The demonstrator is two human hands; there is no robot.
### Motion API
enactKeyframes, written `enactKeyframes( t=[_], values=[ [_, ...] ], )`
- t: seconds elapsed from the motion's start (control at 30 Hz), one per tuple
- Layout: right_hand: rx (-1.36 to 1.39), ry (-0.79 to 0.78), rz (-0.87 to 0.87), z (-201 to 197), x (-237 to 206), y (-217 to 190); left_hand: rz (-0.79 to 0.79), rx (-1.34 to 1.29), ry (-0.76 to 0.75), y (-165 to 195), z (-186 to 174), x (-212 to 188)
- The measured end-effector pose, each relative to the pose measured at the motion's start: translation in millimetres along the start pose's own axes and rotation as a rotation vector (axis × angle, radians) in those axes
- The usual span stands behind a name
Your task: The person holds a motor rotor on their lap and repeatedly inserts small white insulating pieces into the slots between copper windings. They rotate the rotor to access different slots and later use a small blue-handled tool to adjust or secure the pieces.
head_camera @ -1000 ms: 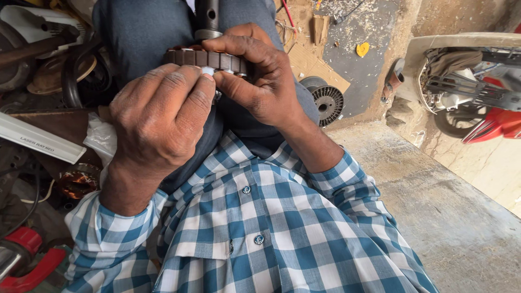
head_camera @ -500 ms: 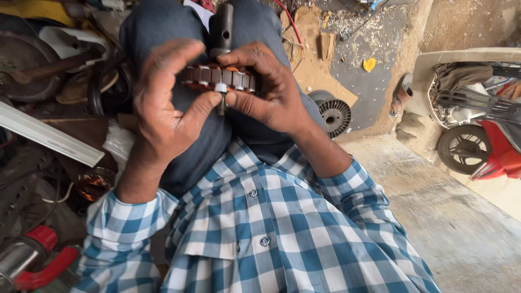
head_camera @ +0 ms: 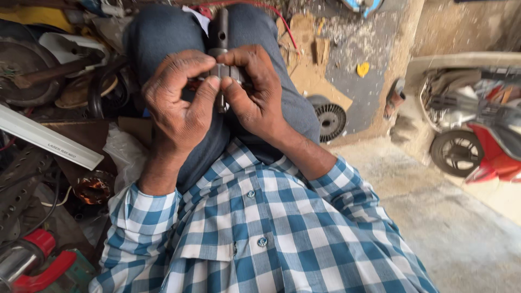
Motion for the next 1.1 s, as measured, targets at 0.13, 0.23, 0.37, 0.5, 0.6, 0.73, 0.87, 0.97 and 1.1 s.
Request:
enactKeyframes(
  t=[0.13,0.23,0.37,0.5,0.6,0.73,0.87,0.97,1.1],
  values=[
    [0.082,-0.122,-0.025,-6.6,-11.9,-4.7,0.143,0.056,-0.075,7.4,-4.8,-12.5],
    [0.169,-0.172,-0.056,-9.8,-20.2,-9.7,0.083,-0.052,-0.053,8.5,-3.5,-24.0],
    [0.004,-0.171,-0.153,-11.7,-12.2,-23.7,0.035,-0.191,0.002,15.4,-0.8,-21.4],
    [-0.092,-0.066,-0.065,-28.2,-28.4,-48.5,-0.036,-0.264,-0.089,29.2,-0.2,-4.5],
    [0.348,0.117,0.198,-45.1,-56.5,-44.4,0.059,-0.318,-0.196,41.4,20.9,5.4],
    [0.513,0.333,0.418,-77.1,-86.8,-13.6,0.241,-0.180,-0.187,45.8,76.2,4.8],
    [0.552,0.386,0.420,-88.8,-104.4,10.0,0.317,-0.092,-0.211,40.9,108.0,-4.2],
    [0.539,0.306,0.364,-92.3,-106.3,15.8,0.392,-0.010,-0.261,38.0,106.5,-4.4],
    [0.535,0.268,0.351,-93.2,-104.2,19.5,0.412,0.026,-0.314,36.1,103.0,1.3]
  ],
)
Point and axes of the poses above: each hand's wrist, its own x-axis towards the middle knuckle, its own z-axis out of the palm, y = z × x, the point moved 4 cm from there along x, towards the middle knuckle, and after that the axes turned 1 degree about z, right-handed, at the moved point
